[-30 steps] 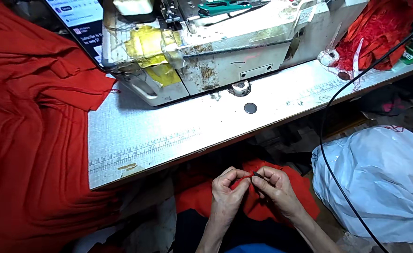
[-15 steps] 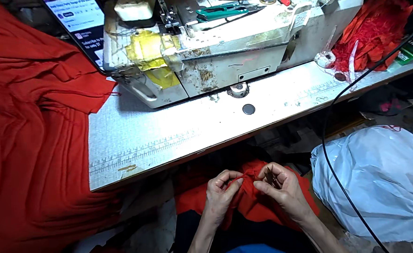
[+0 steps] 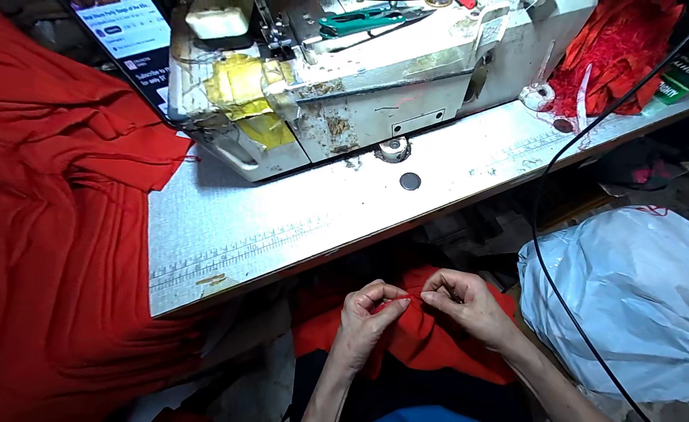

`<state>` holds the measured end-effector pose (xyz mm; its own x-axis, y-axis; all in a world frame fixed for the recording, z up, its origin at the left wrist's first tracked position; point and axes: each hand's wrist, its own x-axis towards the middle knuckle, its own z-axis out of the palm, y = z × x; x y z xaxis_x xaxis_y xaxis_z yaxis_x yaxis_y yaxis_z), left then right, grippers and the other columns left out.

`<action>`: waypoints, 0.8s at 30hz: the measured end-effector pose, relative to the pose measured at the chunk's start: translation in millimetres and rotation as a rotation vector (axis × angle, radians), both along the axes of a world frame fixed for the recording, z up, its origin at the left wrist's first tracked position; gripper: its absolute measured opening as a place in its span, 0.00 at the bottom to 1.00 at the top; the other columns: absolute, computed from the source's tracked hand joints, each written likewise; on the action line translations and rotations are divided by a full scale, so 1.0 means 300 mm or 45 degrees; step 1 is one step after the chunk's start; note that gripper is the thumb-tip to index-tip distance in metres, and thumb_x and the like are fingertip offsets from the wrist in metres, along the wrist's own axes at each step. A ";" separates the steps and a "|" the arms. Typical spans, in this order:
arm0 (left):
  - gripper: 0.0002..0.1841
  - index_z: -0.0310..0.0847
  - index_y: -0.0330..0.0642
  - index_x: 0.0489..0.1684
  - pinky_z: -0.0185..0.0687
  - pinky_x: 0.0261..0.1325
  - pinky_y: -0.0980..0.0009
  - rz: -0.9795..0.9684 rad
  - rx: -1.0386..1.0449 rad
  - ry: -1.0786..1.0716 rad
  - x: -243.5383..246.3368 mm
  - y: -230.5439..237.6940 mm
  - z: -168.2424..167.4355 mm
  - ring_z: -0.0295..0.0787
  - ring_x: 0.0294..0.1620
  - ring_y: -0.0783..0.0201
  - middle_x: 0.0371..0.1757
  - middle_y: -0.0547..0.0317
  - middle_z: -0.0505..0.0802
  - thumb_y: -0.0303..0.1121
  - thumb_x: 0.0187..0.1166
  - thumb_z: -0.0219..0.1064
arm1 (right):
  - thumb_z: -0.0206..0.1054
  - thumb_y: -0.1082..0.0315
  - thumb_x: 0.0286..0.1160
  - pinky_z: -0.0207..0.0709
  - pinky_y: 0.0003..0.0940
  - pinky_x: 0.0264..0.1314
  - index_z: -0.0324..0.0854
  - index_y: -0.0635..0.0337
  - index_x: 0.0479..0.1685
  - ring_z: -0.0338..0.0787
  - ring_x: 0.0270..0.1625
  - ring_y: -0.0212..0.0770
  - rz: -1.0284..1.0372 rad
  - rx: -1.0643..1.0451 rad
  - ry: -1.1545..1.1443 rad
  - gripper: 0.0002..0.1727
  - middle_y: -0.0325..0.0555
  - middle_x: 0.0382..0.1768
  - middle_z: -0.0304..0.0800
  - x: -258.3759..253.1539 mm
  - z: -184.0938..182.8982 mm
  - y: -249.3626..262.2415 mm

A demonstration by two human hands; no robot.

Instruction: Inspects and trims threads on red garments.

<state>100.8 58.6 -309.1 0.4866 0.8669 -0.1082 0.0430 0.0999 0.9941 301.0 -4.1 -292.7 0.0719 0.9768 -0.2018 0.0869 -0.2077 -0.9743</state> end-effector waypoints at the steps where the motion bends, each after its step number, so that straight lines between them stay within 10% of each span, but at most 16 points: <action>1: 0.04 0.95 0.45 0.32 0.86 0.49 0.75 -0.004 0.039 0.038 -0.001 0.003 0.001 0.89 0.41 0.70 0.35 0.64 0.92 0.33 0.70 0.75 | 0.72 0.65 0.75 0.64 0.15 0.24 0.88 0.55 0.33 0.70 0.19 0.17 -0.038 0.054 -0.048 0.06 0.26 0.18 0.76 -0.005 0.004 -0.006; 11: 0.04 0.94 0.44 0.32 0.83 0.46 0.76 -0.091 -0.179 -0.086 -0.015 0.008 -0.014 0.88 0.40 0.73 0.35 0.65 0.92 0.32 0.69 0.73 | 0.71 0.68 0.75 0.66 0.17 0.27 0.86 0.56 0.31 0.72 0.21 0.20 -0.086 0.054 -0.189 0.06 0.29 0.18 0.77 0.008 0.003 -0.001; 15: 0.08 0.96 0.40 0.40 0.86 0.53 0.73 -0.108 -0.224 -0.083 0.002 0.005 0.000 0.91 0.46 0.70 0.42 0.60 0.96 0.30 0.71 0.71 | 0.77 0.63 0.68 0.73 0.20 0.29 0.87 0.52 0.45 0.78 0.26 0.25 -0.184 0.062 -0.139 0.10 0.31 0.26 0.83 0.012 -0.003 -0.015; 24: 0.09 0.95 0.37 0.39 0.87 0.46 0.75 -0.033 -0.459 -0.250 0.018 -0.006 0.004 0.92 0.41 0.71 0.39 0.55 0.97 0.26 0.73 0.66 | 0.62 0.68 0.82 0.73 0.17 0.26 0.85 0.60 0.47 0.81 0.24 0.23 -0.072 -0.004 0.064 0.08 0.31 0.26 0.87 -0.036 0.024 -0.083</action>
